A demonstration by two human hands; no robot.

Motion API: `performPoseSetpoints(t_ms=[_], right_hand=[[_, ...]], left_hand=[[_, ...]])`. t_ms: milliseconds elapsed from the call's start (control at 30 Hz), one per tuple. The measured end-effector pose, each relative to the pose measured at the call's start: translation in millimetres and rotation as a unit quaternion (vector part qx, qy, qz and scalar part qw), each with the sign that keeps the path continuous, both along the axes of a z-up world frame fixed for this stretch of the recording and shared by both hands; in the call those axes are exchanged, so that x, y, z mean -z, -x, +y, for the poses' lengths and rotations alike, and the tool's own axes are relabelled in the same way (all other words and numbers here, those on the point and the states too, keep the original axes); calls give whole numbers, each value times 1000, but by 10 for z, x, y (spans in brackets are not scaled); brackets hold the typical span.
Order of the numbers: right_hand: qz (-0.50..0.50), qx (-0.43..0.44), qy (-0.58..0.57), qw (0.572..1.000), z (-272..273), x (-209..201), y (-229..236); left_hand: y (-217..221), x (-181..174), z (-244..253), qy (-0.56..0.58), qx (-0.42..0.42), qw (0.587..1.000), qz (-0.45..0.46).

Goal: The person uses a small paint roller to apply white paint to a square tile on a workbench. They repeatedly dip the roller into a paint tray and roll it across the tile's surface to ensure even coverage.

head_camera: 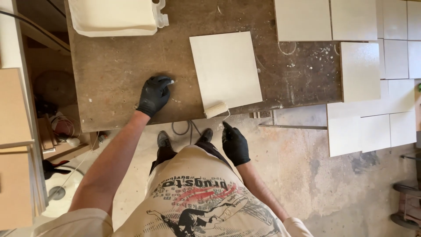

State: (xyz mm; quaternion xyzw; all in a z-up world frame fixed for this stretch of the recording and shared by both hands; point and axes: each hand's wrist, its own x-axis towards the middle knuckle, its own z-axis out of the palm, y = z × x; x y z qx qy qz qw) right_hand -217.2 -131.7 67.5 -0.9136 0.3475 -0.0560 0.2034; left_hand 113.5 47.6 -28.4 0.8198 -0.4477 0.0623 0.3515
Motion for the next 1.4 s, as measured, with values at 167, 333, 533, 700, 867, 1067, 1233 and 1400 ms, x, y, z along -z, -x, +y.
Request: performPoseSetpoints(t_ms=[167,333,533,700,867,1067,1233,1400], right_hand=[[2,-5,74,997,113,-46,-448],[-31,-10,48,998,-227,151,-1452],[-33,14,27,999,-820,452,-2786],[9,52,-23,998,-866,181,-2989],[25,35,-18,999,-837,233,-2827],[-21,-66,149,986,-139,166,-1322],[45,-36,155,986,445,-178,-190],[0,10,163,987,457,-220,-21]], left_hand=[[33,66,2,33,-33,999,-23],[28,17,1,58,-47,996,-44],[39,-19,-14,73,-59,994,-63],[17,8,-26,58,-58,994,-69],[7,64,-41,43,-52,995,-75],[-16,134,-16,68,-27,996,-53],[-8,293,-38,62,-37,996,-55],[117,-2,19,46,-41,995,-80]])
